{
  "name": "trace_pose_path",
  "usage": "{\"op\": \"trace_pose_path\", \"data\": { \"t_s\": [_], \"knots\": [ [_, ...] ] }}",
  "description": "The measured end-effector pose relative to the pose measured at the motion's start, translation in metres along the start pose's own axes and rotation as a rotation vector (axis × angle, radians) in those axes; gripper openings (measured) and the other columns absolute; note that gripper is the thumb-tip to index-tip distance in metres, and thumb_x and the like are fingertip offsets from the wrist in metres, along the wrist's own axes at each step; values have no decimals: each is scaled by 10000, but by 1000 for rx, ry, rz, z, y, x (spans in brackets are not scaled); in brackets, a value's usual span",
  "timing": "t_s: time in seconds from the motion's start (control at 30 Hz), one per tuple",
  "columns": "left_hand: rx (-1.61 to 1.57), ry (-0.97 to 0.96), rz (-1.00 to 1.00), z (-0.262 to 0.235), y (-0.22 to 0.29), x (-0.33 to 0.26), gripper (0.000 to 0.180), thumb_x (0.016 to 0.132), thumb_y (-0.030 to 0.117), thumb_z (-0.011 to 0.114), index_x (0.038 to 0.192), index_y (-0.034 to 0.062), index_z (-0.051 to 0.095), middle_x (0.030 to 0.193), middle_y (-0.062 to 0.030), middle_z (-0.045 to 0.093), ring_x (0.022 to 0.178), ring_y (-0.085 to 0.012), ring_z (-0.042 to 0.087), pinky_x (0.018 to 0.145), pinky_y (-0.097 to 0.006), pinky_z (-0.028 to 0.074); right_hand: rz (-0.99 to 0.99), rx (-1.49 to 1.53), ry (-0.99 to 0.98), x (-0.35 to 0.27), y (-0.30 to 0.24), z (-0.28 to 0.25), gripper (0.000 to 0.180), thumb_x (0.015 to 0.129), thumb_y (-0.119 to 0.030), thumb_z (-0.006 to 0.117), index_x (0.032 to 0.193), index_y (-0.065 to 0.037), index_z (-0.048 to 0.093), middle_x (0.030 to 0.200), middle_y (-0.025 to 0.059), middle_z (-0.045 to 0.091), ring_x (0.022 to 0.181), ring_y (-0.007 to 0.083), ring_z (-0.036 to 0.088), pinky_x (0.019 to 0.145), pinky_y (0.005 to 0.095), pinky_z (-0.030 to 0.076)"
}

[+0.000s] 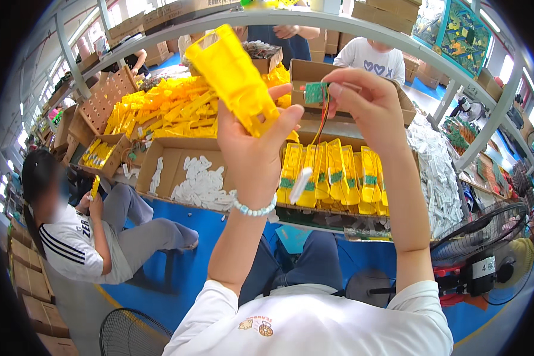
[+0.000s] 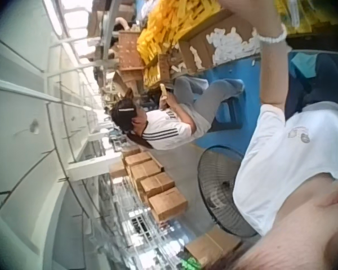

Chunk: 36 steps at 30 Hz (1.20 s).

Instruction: The person assembles electronic circuit boards and wires into yellow plastic fixture housings on an assembly line by hand.

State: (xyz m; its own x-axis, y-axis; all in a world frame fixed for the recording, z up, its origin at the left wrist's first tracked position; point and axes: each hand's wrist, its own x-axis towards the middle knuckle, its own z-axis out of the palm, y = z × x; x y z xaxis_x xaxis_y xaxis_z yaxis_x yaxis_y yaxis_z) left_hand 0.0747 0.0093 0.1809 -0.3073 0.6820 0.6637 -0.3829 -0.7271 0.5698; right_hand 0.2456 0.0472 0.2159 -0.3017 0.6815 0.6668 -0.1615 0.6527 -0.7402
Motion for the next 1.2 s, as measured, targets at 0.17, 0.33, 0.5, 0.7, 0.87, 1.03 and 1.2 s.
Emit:
{"op": "trace_pose_path", "data": {
  "t_s": [0.17, 0.33, 0.5, 0.7, 0.87, 1.03, 1.2],
  "knots": [
    [-32, 19, -111, -8, -2, -32, 410, 769, -16, 757, 1107, 4, 526, 957, -134, 708, 870, -166, 681, 747, -265, 565, -31, 5, 43, -49, 0, 23, 144, 895, 18, 617, 1029, 55, 656, 911, 65, 639, 803, 135, 662, 718, 246, 547],
    [79, 119, 10, -18, -18, -59, 413, 742, -106, 727, 1094, -31, 526, 925, -189, 697, 738, -205, 688, 648, -294, 581, -11, 37, 116, -76, 13, 43, 133, 888, 26, 620, 1014, 55, 656, 898, 69, 650, 793, 140, 667, 718, 248, 548],
    [25, 50, -92, -30, -13, -70, 244, 915, 84, 594, 1143, 23, 532, 1035, -170, 657, 807, -222, 678, 669, -361, 579, 98, 108, 267, -96, 17, 51, 126, 871, -2, 654, 981, 61, 649, 853, 85, 686, 732, 135, 663, 692, 259, 552],
    [-192, 129, -353, -50, -19, -87, 407, 1007, 305, 369, 1277, 29, 498, 1127, -124, 634, 1036, -216, 625, 805, -353, 540, 212, 100, 110, -113, 16, 74, 128, 864, -27, 666, 976, 35, 663, 830, 61, 679, 732, 101, 656, 666, 223, 533],
    [25, 132, -279, -48, -11, -102, 425, 994, 214, 407, 1326, -41, 478, 1200, -131, 620, 1065, -210, 630, 889, -322, 516, 229, -45, 141, -120, 28, 87, 138, 846, -48, 691, 963, 23, 675, 836, 43, 686, 743, 82, 653, 656, 213, 525],
    [87, 125, -205, -50, -17, -115, 433, 977, 135, 414, 1350, -80, 459, 1246, -155, 601, 1084, -209, 624, 904, -303, 507, 273, 2, 217, -129, 30, 93, 114, 838, -2, 693, 947, 26, 677, 802, 49, 686, 673, 62, 609, 601, 191, 486],
    [-43, 66, -173, -46, -14, -125, 472, 916, 39, 407, 1368, -93, 442, 1332, -183, 549, 1156, -216, 587, 962, -305, 471, 237, -1, 266, -138, 33, 94, 120, 836, 7, 697, 951, 29, 667, 788, 44, 678, 643, 56, 591, 574, 182, 462]
  ]
}}
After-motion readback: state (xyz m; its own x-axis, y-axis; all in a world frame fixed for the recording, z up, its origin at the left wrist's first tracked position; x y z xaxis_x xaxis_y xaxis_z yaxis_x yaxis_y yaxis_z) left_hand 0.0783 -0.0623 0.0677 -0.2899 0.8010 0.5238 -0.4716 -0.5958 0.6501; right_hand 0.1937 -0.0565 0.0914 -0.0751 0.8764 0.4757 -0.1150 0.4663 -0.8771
